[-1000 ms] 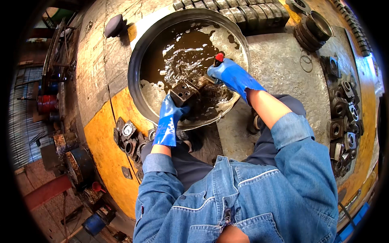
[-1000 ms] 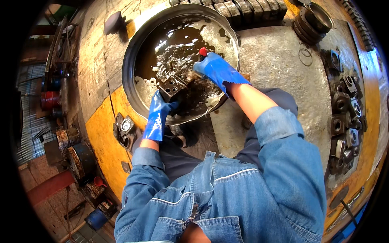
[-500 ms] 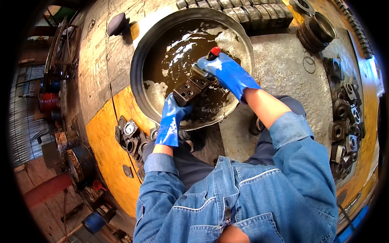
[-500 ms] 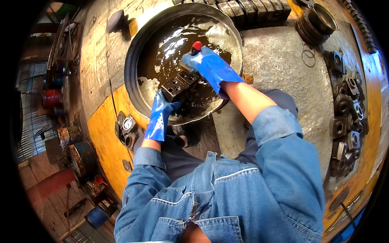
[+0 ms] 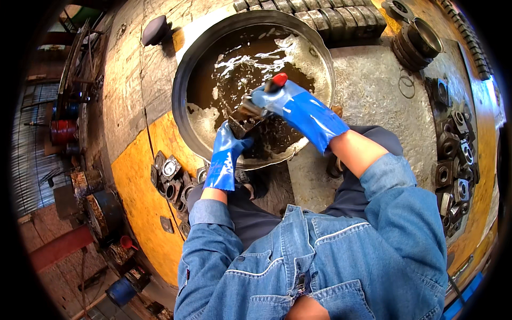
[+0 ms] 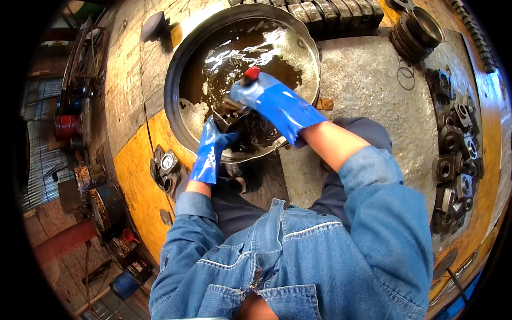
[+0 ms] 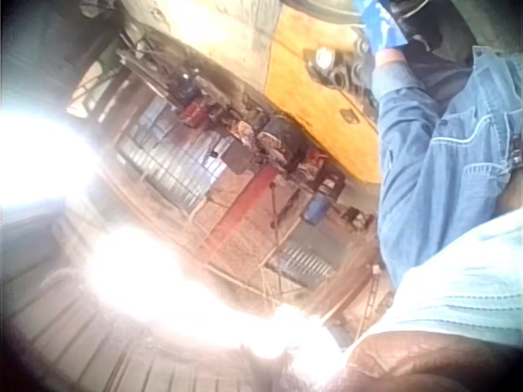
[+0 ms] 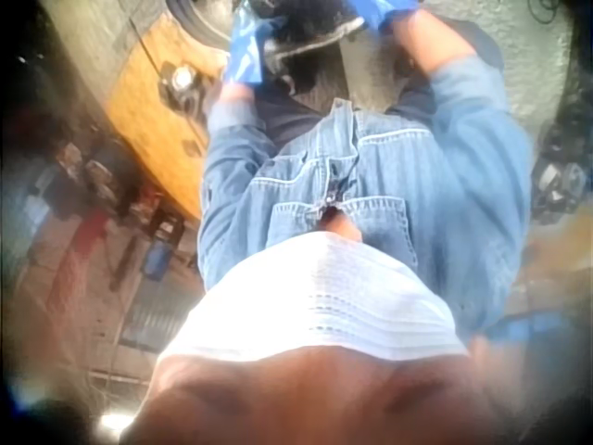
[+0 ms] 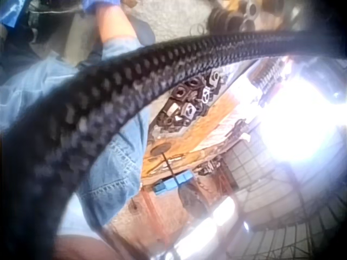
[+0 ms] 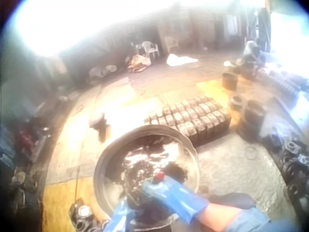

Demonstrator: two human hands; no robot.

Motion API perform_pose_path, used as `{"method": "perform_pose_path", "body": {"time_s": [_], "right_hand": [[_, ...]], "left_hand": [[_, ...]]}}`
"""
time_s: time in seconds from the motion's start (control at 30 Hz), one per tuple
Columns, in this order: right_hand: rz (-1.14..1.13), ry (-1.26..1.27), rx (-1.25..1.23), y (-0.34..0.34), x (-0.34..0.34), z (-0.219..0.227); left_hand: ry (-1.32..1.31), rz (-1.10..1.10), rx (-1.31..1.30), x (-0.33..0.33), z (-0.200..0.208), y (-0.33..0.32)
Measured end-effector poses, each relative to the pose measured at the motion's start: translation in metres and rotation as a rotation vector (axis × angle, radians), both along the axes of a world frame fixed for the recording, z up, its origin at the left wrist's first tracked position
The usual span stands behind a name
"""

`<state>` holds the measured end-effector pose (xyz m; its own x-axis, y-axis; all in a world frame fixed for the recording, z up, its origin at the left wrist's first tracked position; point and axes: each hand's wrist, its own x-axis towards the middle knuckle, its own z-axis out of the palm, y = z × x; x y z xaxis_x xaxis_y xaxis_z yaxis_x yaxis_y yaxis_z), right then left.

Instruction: The person cleans various metal components in a large basin of dark liquid, scrubbing them with a brush and picking them up by hand while wearing protective gloves. They handle the components one by one, scrubbing different sides before setting them aside on the floor.

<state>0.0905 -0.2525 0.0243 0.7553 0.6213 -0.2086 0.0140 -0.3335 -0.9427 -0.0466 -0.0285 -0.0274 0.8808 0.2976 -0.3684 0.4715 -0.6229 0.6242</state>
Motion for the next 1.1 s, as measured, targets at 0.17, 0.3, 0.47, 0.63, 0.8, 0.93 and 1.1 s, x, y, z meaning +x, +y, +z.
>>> {"method": "perform_pose_path", "body": {"time_s": [0.17,0.3,0.47,0.63,0.8,0.93,1.1], "right_hand": [[0.033,0.142,0.01,0.009,-0.025,0.022],[-0.196,0.536,0.09,0.006,0.0,0.009],[-0.173,0.158,-0.264,-0.011,0.025,-0.014],[-0.206,-0.069,-0.625,-0.011,0.037,-0.1],[-0.236,0.269,-0.21,0.005,0.032,-0.02],[-0.271,0.298,-0.031,0.001,0.019,0.043],[-0.23,0.288,-0.052,0.02,0.001,0.034]], "left_hand": [[0.017,0.008,-0.017,-0.004,-0.003,0.003],[-0.056,-0.017,-0.016,0.0,0.009,-0.009],[-0.066,-0.043,0.01,-0.002,0.005,-0.004],[0.021,-0.01,0.088,0.009,0.044,-0.031],[-0.007,-0.002,0.051,0.001,0.039,-0.024],[0.05,0.003,0.013,0.007,0.042,-0.026],[-0.037,-0.014,-0.054,0.002,0.019,-0.014]]}}
